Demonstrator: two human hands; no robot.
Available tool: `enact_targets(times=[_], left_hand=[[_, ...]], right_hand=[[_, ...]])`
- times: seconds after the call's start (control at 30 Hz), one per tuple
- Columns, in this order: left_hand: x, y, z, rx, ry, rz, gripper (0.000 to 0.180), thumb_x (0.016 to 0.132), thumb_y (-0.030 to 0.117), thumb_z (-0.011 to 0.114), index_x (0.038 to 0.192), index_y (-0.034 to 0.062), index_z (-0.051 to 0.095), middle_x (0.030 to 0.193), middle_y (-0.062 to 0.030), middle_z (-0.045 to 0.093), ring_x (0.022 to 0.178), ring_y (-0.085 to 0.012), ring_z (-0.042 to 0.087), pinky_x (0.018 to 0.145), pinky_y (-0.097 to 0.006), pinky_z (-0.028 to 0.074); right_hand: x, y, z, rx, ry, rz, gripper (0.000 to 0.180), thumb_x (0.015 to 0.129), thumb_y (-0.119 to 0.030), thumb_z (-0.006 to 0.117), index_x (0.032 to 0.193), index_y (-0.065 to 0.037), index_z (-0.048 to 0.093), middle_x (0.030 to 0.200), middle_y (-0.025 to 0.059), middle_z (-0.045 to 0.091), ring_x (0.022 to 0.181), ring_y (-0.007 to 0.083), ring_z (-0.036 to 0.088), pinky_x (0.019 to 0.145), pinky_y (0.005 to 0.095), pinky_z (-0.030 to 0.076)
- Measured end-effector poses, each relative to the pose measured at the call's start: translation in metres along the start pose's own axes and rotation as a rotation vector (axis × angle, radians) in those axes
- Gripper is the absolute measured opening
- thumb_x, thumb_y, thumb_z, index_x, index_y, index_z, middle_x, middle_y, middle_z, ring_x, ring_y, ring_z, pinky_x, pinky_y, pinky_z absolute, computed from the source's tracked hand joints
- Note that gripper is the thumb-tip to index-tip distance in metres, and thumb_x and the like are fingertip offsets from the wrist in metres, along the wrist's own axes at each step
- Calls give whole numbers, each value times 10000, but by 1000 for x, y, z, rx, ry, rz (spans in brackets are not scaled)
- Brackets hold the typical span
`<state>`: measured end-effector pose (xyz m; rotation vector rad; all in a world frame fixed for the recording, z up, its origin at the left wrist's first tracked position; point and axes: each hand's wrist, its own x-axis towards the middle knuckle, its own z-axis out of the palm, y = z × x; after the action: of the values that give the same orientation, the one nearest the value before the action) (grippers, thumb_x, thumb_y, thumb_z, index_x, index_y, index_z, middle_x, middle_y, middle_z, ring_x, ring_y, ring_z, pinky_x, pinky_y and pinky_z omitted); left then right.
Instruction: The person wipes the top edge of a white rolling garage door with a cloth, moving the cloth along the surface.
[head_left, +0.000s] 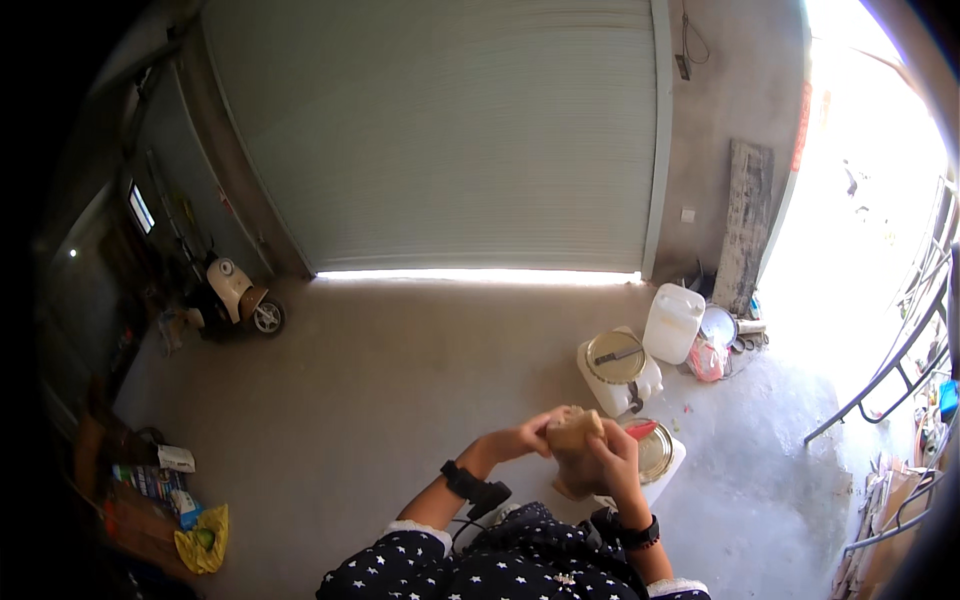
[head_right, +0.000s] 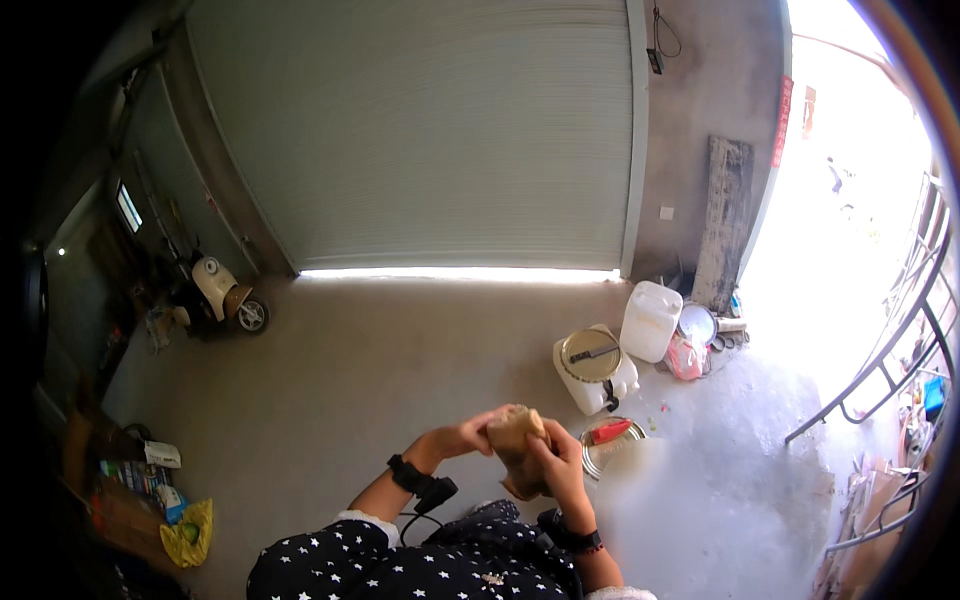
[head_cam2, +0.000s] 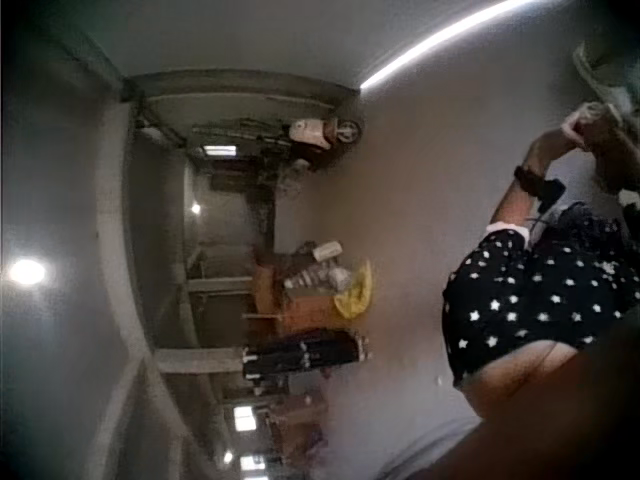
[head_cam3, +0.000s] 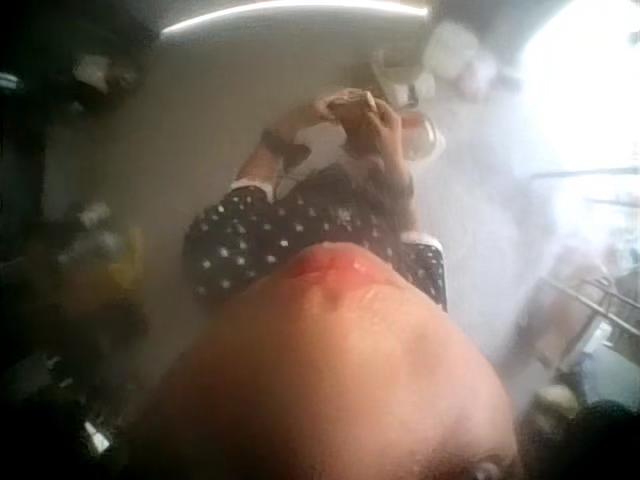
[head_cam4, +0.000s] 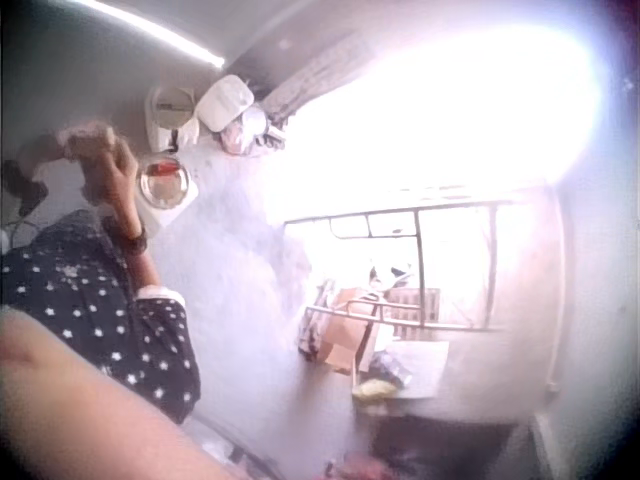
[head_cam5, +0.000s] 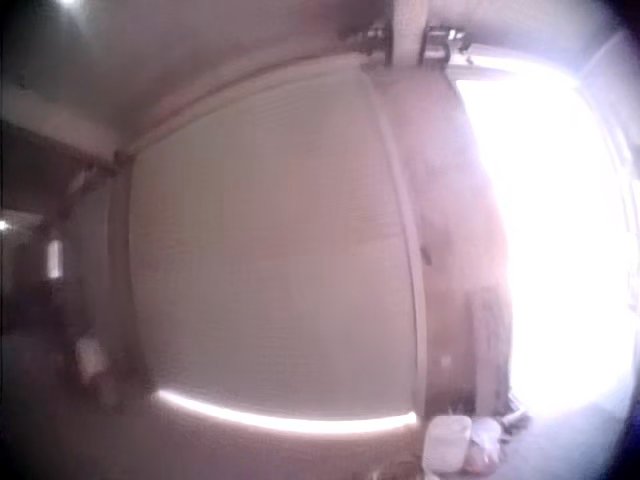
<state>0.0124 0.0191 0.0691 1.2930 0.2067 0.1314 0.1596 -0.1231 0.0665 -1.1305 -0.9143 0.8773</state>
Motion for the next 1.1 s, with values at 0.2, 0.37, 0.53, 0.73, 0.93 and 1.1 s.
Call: enact_targets(times=[0.2,0.37,0.53,0.73,0.93,1.1], left_hand=[[-3,14,19,192,76,-40,556,783,230,747,1228,71,454,1117,-23,550,1056,-110,510,908,-267,421],[3,9,18,402,286,-35,412,801,239,726,1111,31,553,965,-18,619,916,-100,572,817,-249,464],[9,-7,10,563,621,-17,380,801,247,718,1059,2,583,931,-49,643,859,-108,598,746,-254,493],[2,0,1,-109,866,13,401,802,223,685,1132,42,546,1035,-66,617,860,-166,631,756,-321,528],[-10,29,-25,-565,915,194,382,846,192,587,1169,-2,524,1151,-132,589,1026,-253,592,892,-401,509],[-24,54,-7,-541,880,368,396,886,208,513,1172,-64,481,1159,-181,566,1071,-276,569,903,-400,512]], right_hand=[[1,15,13,-35,112,-104,302,828,-90,635,1115,-13,582,800,12,622,732,52,553,651,215,459],[5,25,10,-143,241,-41,354,792,-82,677,1112,-32,536,794,44,611,664,98,560,584,237,456],[4,22,11,-466,397,-261,328,765,-59,671,1067,-34,545,970,102,592,863,217,566,738,334,462],[1,21,13,-578,360,-337,253,750,-31,649,988,-26,564,976,128,573,914,283,545,793,369,449],[16,12,23,-644,284,-528,254,730,0,630,975,-27,566,991,153,563,948,336,531,824,385,438],[25,-13,26,-649,188,-600,274,723,21,620,988,-19,562,1014,158,556,969,344,525,829,391,438]])
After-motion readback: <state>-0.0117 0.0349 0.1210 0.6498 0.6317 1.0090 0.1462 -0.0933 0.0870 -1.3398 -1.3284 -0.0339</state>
